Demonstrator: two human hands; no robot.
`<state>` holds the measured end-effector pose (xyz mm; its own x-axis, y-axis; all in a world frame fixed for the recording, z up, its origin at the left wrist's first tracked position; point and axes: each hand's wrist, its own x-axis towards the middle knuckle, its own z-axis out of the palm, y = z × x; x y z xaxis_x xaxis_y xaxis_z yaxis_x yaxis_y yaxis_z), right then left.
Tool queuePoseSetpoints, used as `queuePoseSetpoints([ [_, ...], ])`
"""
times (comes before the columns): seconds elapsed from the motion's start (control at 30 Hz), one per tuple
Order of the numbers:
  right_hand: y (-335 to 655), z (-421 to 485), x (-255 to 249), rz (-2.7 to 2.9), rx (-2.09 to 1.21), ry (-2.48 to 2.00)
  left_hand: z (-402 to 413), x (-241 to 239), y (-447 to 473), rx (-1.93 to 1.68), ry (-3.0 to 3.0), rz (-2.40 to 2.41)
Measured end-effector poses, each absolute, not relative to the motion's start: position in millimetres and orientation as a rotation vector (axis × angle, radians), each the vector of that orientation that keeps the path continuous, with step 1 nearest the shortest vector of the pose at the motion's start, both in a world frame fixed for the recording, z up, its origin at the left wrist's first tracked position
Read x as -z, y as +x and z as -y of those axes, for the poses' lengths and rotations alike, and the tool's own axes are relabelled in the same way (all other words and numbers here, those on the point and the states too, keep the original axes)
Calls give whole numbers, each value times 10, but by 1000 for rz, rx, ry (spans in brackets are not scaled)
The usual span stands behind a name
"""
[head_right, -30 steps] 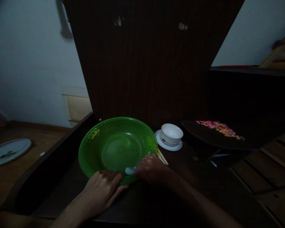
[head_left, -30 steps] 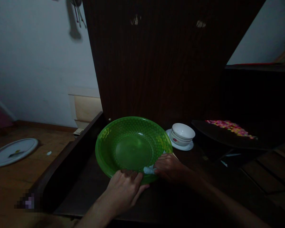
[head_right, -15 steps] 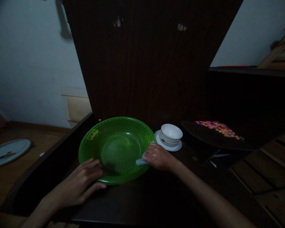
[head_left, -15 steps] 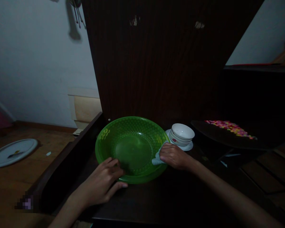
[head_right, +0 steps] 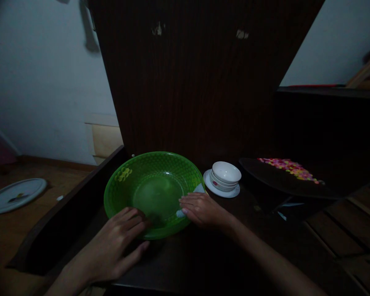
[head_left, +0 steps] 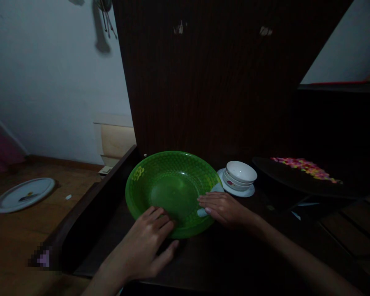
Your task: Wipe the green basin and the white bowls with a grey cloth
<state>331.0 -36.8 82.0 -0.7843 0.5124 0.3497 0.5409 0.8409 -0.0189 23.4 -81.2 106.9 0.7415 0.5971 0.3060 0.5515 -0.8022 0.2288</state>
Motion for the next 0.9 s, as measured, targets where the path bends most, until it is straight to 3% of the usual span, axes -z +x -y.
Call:
queuePoseSetpoints([
  [0.13, 3224, 412, -796, 2772, 20, -921, 923, -994, 690, -565, 2846, -944],
  [0.33, 3123, 519, -699, 2779, 50, -974, 918, -834, 1102, -248, 2874, -1151],
  [0.9, 3277, 483, -686, 2751, 133, -929, 830, -881, 646, -242, 2884, -1047],
])
